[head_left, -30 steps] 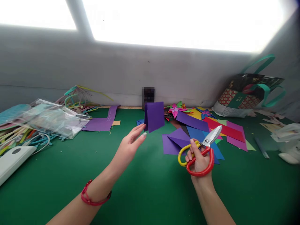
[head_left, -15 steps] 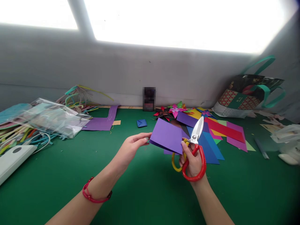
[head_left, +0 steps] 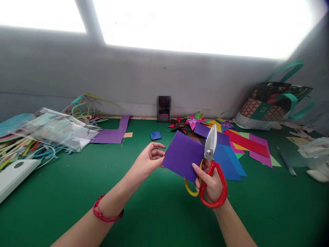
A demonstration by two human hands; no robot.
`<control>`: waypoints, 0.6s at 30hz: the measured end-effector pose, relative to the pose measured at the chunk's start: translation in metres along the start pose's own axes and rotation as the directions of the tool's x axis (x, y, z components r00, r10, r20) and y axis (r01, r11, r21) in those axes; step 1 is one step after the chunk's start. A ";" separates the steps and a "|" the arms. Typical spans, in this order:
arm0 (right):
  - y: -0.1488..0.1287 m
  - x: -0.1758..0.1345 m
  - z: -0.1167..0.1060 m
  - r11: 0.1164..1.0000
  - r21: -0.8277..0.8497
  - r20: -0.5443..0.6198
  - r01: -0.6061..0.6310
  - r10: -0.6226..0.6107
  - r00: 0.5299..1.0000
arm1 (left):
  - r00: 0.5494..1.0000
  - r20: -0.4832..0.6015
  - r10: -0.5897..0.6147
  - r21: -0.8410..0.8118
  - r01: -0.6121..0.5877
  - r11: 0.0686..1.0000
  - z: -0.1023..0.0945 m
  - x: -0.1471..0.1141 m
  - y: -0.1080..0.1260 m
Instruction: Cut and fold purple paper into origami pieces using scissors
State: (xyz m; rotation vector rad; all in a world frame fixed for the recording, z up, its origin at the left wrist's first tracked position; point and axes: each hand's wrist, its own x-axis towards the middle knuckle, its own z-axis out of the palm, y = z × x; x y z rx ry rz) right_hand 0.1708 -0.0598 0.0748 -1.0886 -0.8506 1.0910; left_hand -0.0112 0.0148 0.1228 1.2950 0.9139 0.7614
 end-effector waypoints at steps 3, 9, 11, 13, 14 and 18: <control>-0.001 -0.001 -0.001 0.999 -0.034 0.037 -0.038 0.039 0.999 | 0.984 0.174 -0.040 0.008 0.039 0.999 0.002 -0.004 0.002; 0.004 0.001 0.001 0.986 -0.162 -0.011 -0.040 0.038 0.999 | 0.923 0.365 -0.124 0.093 0.097 0.991 0.009 -0.011 0.001; 0.005 0.003 0.003 0.984 -0.175 -0.065 -0.004 -0.007 0.998 | 0.944 0.305 -0.129 0.084 0.108 0.991 0.009 -0.009 0.001; 0.005 0.003 0.005 0.982 -0.189 -0.125 0.007 -0.031 0.992 | 0.967 0.211 -0.141 0.082 0.127 0.989 0.008 -0.006 0.000; 0.005 0.003 0.006 0.979 -0.206 -0.154 0.004 -0.036 0.987 | 0.976 0.165 -0.144 0.079 0.132 0.988 0.007 -0.005 -0.001; 0.005 -0.002 0.010 0.937 -0.348 -0.195 0.037 -0.111 0.975 | 0.994 0.061 -0.085 0.096 0.079 0.992 0.008 -0.002 -0.010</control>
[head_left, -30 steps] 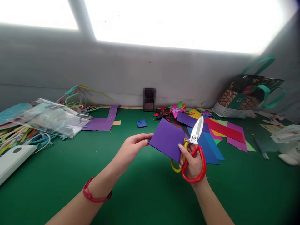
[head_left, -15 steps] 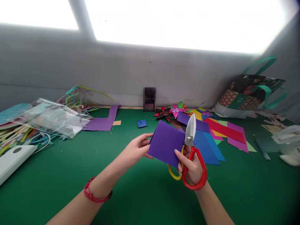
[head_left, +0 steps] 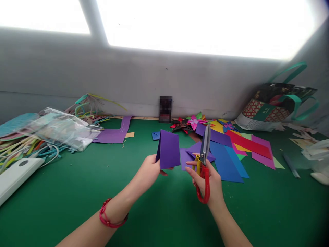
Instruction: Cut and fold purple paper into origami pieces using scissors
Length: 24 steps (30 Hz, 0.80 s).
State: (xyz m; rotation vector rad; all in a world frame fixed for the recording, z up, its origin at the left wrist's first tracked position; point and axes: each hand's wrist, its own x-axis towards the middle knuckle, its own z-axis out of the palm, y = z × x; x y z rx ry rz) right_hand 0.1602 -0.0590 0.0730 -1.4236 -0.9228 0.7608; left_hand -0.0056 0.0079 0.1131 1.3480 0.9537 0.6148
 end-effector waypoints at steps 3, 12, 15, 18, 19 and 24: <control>-0.001 -0.006 0.002 0.989 -0.098 0.000 0.110 -0.110 0.994 | 0.999 0.033 0.002 0.051 -0.004 0.999 0.005 -0.001 -0.007; 0.013 -0.012 0.005 0.847 -0.296 0.197 0.441 -0.397 0.896 | 0.997 0.075 -0.028 -0.076 0.034 0.997 0.018 -0.002 -0.015; 0.017 -0.015 0.004 0.779 -0.350 0.212 0.521 -0.476 0.854 | 0.997 0.074 -0.015 -0.088 0.022 0.996 0.017 -0.001 -0.016; 0.017 -0.017 0.004 0.794 -0.396 0.077 0.462 -0.472 0.878 | 0.998 0.065 -0.002 -0.121 0.010 0.993 0.016 -0.001 -0.015; 0.015 -0.018 0.005 0.812 -0.400 0.019 0.426 -0.458 0.889 | 0.998 0.058 -0.001 -0.134 0.009 0.991 0.016 -0.001 -0.014; 0.005 -0.015 0.009 0.969 -0.169 -0.232 0.181 -0.217 0.948 | 0.995 0.082 -0.051 -0.185 0.065 0.981 0.016 -0.001 -0.008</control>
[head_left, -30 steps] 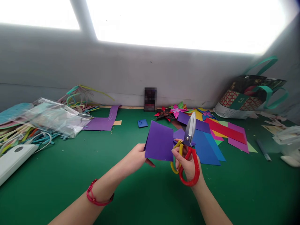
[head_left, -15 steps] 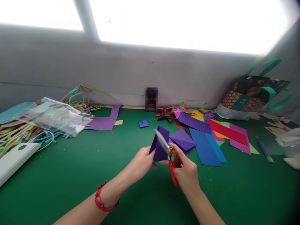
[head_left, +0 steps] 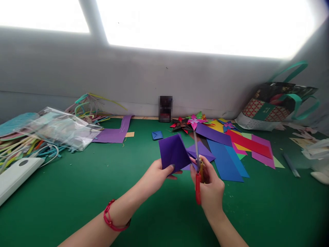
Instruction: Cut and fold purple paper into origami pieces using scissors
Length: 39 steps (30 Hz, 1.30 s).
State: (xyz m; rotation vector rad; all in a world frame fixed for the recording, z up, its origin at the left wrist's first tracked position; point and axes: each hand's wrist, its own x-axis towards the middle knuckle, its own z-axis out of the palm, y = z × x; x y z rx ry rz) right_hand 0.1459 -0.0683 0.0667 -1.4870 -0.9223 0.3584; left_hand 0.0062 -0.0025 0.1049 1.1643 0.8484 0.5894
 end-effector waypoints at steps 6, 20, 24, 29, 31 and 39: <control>-0.003 0.009 -0.002 0.937 0.228 0.073 -0.266 0.256 0.964 | 0.999 0.040 0.011 -0.023 -0.010 1.000 -0.004 -0.003 0.003; 0.010 0.027 -0.006 0.732 0.545 0.337 -0.408 0.255 0.906 | 0.999 0.043 -0.012 -0.019 0.013 1.000 -0.015 -0.001 0.011; 0.008 0.026 -0.008 0.733 0.547 0.359 -0.404 0.230 0.905 | 1.000 0.019 0.010 -0.022 -0.010 1.000 -0.016 -0.001 0.013; 0.010 0.028 -0.008 0.703 0.561 0.365 -0.437 0.264 0.893 | 0.996 0.064 0.067 -0.032 -0.065 0.997 -0.013 -0.002 0.015; 0.011 0.028 -0.007 0.674 0.584 0.359 -0.452 0.285 0.889 | 0.994 0.077 0.078 -0.017 -0.077 0.997 -0.012 -0.003 0.016; 0.015 0.027 -0.007 0.844 0.392 0.353 -0.367 0.231 0.907 | 0.998 -0.045 0.040 0.090 -0.036 0.995 -0.011 -0.008 0.017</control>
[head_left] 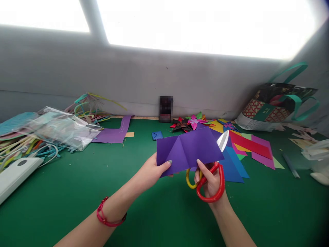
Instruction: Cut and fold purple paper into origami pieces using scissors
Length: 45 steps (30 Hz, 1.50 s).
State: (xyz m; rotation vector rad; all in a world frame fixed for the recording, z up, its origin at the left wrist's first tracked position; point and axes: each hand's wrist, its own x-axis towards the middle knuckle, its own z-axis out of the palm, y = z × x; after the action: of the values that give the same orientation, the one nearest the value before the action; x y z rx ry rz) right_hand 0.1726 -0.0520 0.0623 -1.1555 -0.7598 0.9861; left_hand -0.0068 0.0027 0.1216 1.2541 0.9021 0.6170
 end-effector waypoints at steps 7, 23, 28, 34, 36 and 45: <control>-0.002 -0.001 -0.001 0.990 -0.121 -0.067 0.077 -0.086 0.994 | 0.966 -0.051 0.254 -0.241 -0.259 0.935 -0.008 -0.002 0.006; -0.009 -0.018 0.013 0.966 -0.220 0.136 0.135 -0.106 0.985 | 0.933 0.337 -0.128 -0.357 0.252 0.900 -0.040 0.007 0.010; -0.008 -0.017 0.010 0.979 -0.194 0.126 0.063 -0.039 0.991 | 0.939 0.322 -0.123 -0.093 0.161 0.983 -0.039 0.004 0.010; -0.006 -0.013 0.007 0.995 -0.102 0.028 0.013 -0.010 1.000 | 0.927 0.301 -0.225 0.131 0.194 0.972 -0.036 0.008 -0.002; -0.004 -0.011 0.007 0.998 -0.067 -0.016 0.020 -0.021 1.000 | 0.930 0.293 -0.221 0.147 0.185 0.972 -0.034 0.008 -0.004; 0.007 -0.004 0.003 0.988 0.155 0.017 -0.024 0.022 1.000 | 0.942 0.333 -0.042 0.099 0.009 0.995 -0.025 0.006 0.001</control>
State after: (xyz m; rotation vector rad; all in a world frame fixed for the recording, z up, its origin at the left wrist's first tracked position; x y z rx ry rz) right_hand 0.1668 -0.0539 0.0564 -1.0247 -0.6704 1.0557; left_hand -0.0248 0.0216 0.1195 1.3816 0.6678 0.3268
